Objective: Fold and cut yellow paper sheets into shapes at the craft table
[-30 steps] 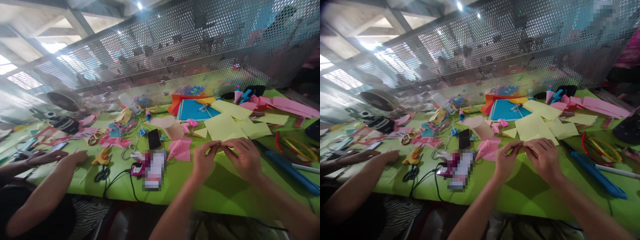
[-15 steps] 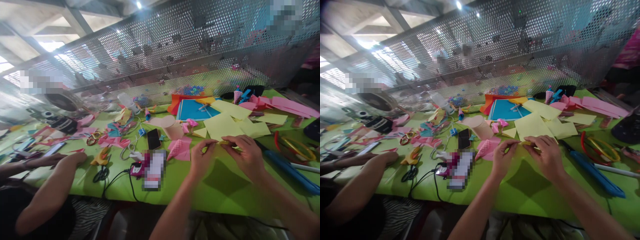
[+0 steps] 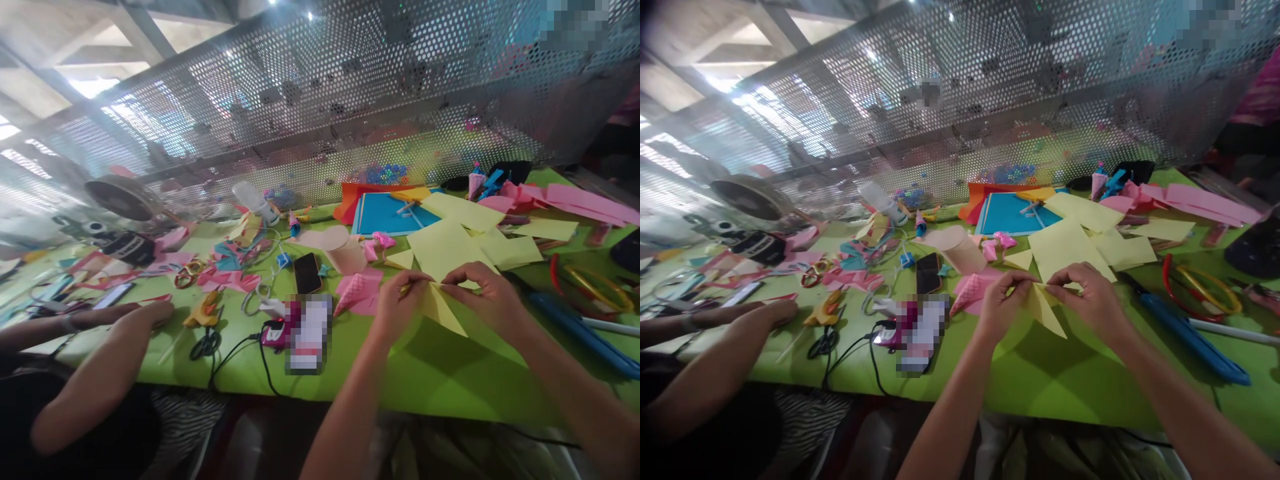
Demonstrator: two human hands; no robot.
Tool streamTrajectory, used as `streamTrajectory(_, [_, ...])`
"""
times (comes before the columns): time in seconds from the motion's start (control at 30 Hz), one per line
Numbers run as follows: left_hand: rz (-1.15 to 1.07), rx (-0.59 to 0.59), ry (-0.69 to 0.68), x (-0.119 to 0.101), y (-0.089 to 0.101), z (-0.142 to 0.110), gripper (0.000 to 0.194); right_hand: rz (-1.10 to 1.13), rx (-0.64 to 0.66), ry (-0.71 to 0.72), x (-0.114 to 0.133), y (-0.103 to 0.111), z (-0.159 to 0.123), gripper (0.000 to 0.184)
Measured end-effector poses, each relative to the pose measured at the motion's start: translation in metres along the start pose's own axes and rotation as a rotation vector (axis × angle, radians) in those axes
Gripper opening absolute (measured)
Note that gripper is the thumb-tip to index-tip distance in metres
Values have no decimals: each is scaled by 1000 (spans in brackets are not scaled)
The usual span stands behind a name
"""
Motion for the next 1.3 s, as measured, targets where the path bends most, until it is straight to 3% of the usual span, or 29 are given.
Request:
streamTrajectory(0.37, [-35,-135,38,9,-1,-1,11,46,-75,-102,0,2,-1,17])
streamTrajectory(0.47, [-132,-189,146,19,2,2,13,140,-71,-188,-3,6,0,19])
streamTrajectory(0.63, [-496,-237,419,36,4,6,32,446,-37,-356,-9,2,-1,32])
streamTrajectory(0.77, [-562,-243,450,35,1,5,39,604,6,-440,-12,-10,-2,41])
streamTrajectory(1.0, [-550,-194,490,35,-3,4,42,576,-143,-366,-18,-11,-2,21])
streamTrajectory(1.17, [-575,-186,486,33,-4,5,42,683,-207,-409,-20,-11,0,11])
streamTrajectory(1.3, [-614,-163,491,31,-4,5,44,720,-184,-442,-19,-8,0,10])
Point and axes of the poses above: each hand's wrist, its own z-axis towards the middle knuckle, its own y-axis out of the back of the hand, x = y × z, the point moved 2 cm from there along z, towards the middle knuckle, and after that the axes turned 4 degrees about -x, right-handed, at the moved point
